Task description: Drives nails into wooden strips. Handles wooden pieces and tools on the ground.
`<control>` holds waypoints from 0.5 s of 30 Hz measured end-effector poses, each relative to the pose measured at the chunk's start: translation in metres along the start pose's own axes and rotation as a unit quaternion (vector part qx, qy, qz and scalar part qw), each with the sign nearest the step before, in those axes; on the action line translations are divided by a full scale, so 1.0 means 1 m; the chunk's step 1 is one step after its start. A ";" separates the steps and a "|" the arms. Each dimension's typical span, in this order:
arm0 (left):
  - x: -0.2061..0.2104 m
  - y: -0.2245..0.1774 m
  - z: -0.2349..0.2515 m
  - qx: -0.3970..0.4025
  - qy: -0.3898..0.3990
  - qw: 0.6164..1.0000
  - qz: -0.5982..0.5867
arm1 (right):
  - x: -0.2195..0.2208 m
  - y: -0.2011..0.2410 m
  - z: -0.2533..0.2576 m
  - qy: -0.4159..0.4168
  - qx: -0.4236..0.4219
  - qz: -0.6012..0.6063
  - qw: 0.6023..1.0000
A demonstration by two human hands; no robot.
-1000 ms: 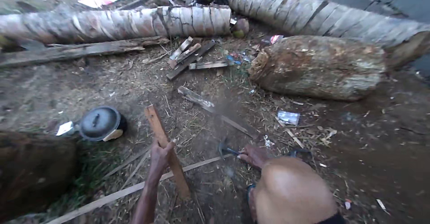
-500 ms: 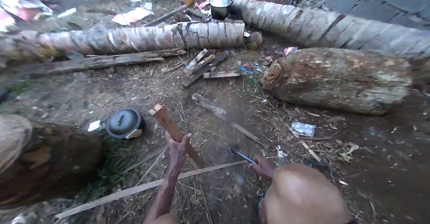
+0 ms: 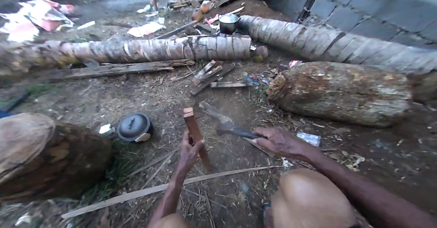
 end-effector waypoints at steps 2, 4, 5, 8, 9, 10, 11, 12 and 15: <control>0.004 -0.004 0.002 0.000 -0.002 1.000 0.022 | -0.016 0.020 0.002 0.005 -0.017 -0.061 0.998; 0.007 0.002 -0.002 -0.018 0.003 0.999 0.036 | -0.018 0.032 0.002 0.018 -0.027 -0.111 0.993; 0.007 0.006 -0.005 -0.031 0.002 0.999 0.044 | -0.017 0.038 0.003 0.025 -0.031 -0.137 0.990; 0.004 0.013 -0.011 -0.049 0.013 0.997 0.055 | -0.014 0.053 0.008 0.028 -0.055 -0.187 0.980; 0.004 0.016 -0.013 -0.042 0.019 0.998 0.047 | -0.014 0.055 0.010 0.027 -0.060 -0.198 0.978; 0.004 0.017 -0.014 -0.036 0.025 0.998 0.039 | -0.015 0.057 0.012 0.027 -0.066 -0.203 0.977; 0.004 0.016 -0.015 -0.032 0.030 0.998 0.036 | -0.016 0.058 0.015 0.027 -0.072 -0.206 0.976; 0.004 0.014 -0.015 -0.027 0.038 0.998 0.030 | -0.018 0.059 0.019 0.031 -0.074 -0.209 0.975; 0.004 0.013 -0.017 -0.017 0.064 0.998 0.009 | -0.029 0.066 0.028 0.052 -0.083 -0.226 0.969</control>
Point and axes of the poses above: each hand's wrist, its own z-axis towards the middle knuckle, its own x-axis out of the palm, y = z × x, the point moved 5 cm from there along z, towards the middle knuckle, and after that the axes turned 7 degrees about x, right-handed, at the moved point
